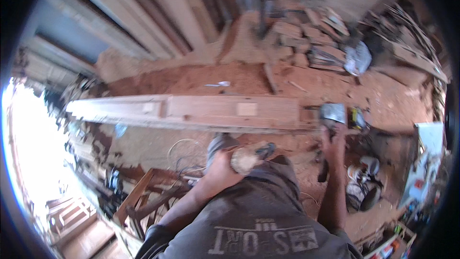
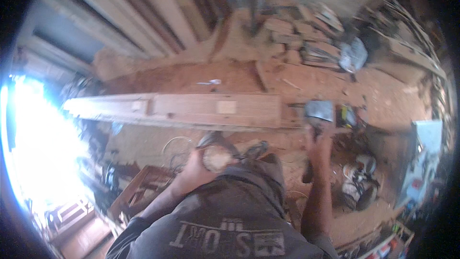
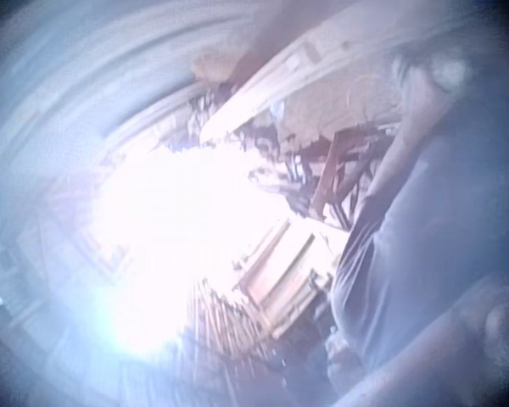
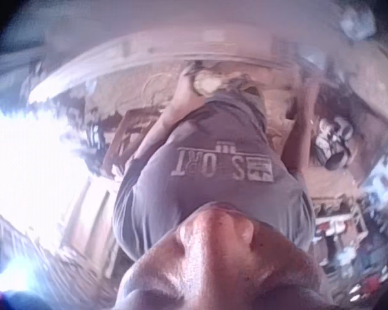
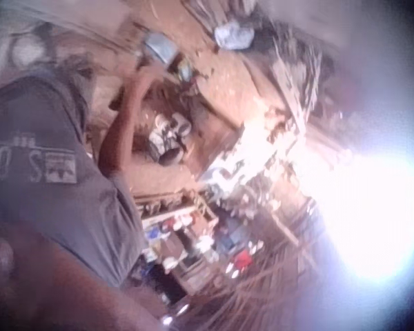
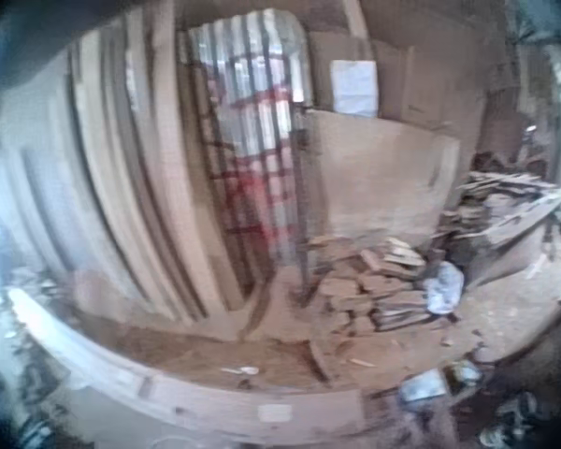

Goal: The person measures and marks a wooden plank using a square and pencil, then cuts it with a circular saw. The person repeats this process to produce several smaller pieces of wood.

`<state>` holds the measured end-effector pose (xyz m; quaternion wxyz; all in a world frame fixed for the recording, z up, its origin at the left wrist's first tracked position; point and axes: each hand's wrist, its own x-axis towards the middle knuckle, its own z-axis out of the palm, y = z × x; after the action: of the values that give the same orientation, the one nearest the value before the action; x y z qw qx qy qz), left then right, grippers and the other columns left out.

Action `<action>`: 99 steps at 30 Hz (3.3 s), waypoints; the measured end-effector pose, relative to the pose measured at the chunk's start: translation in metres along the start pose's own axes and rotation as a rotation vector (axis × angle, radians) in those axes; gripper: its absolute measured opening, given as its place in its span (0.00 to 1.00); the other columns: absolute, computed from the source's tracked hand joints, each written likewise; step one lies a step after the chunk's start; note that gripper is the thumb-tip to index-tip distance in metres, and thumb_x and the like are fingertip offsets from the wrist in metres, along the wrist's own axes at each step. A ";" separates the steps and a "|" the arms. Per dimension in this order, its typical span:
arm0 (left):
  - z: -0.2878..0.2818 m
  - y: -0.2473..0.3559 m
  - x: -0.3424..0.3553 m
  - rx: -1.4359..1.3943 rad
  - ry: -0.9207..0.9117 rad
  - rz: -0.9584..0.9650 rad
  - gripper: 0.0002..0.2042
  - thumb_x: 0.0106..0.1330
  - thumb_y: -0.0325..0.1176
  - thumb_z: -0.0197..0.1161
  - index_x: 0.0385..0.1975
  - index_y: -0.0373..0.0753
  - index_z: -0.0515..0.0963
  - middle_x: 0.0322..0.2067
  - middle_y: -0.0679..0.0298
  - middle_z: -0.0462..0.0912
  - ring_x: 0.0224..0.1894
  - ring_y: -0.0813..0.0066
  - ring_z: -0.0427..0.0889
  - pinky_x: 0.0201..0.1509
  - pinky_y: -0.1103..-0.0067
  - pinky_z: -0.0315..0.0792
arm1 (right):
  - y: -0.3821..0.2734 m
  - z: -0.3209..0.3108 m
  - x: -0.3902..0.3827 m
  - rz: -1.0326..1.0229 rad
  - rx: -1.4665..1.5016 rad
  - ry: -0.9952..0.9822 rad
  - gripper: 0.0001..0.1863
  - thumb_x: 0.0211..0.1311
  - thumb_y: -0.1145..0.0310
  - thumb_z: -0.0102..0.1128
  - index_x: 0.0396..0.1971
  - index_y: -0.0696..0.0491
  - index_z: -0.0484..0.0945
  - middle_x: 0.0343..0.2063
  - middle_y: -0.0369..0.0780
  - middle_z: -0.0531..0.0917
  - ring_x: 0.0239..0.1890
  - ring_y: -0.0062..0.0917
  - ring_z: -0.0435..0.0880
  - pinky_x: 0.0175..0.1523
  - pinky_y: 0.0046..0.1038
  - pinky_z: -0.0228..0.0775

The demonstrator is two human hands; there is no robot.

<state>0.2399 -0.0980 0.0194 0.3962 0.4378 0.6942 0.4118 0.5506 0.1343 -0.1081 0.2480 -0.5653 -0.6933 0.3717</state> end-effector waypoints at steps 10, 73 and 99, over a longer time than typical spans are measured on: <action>-0.027 -0.005 0.023 0.085 -0.106 0.332 0.17 0.57 0.28 0.70 0.47 0.31 0.84 0.47 0.44 0.87 0.53 0.42 0.84 0.59 0.59 0.79 | -0.061 -0.008 -0.008 0.186 -0.073 -0.009 0.26 0.77 0.57 0.66 0.59 0.59 0.67 0.50 0.52 0.79 0.38 0.38 0.84 0.45 0.39 0.78; -0.150 -0.168 -0.030 0.640 0.393 0.446 0.11 0.59 0.33 0.77 0.41 0.47 0.91 0.48 0.67 0.87 0.58 0.64 0.81 0.73 0.54 0.65 | -0.145 0.071 0.005 0.070 -0.645 0.037 0.24 0.66 0.77 0.60 0.63 0.58 0.78 0.56 0.58 0.81 0.61 0.58 0.80 0.64 0.51 0.72; -0.415 -0.223 0.015 1.119 -0.026 0.192 0.67 0.32 0.70 0.84 0.78 0.46 0.63 0.71 0.54 0.71 0.75 0.47 0.67 0.81 0.46 0.51 | -0.161 0.108 0.007 -0.091 -0.605 0.037 0.36 0.81 0.43 0.52 0.65 0.64 0.77 0.63 0.60 0.80 0.67 0.54 0.78 0.73 0.45 0.67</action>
<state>-0.2049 -0.2394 -0.0446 0.0733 0.6471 0.7588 0.0100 0.3701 0.1021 -0.0457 0.0972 -0.5887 -0.7924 0.1266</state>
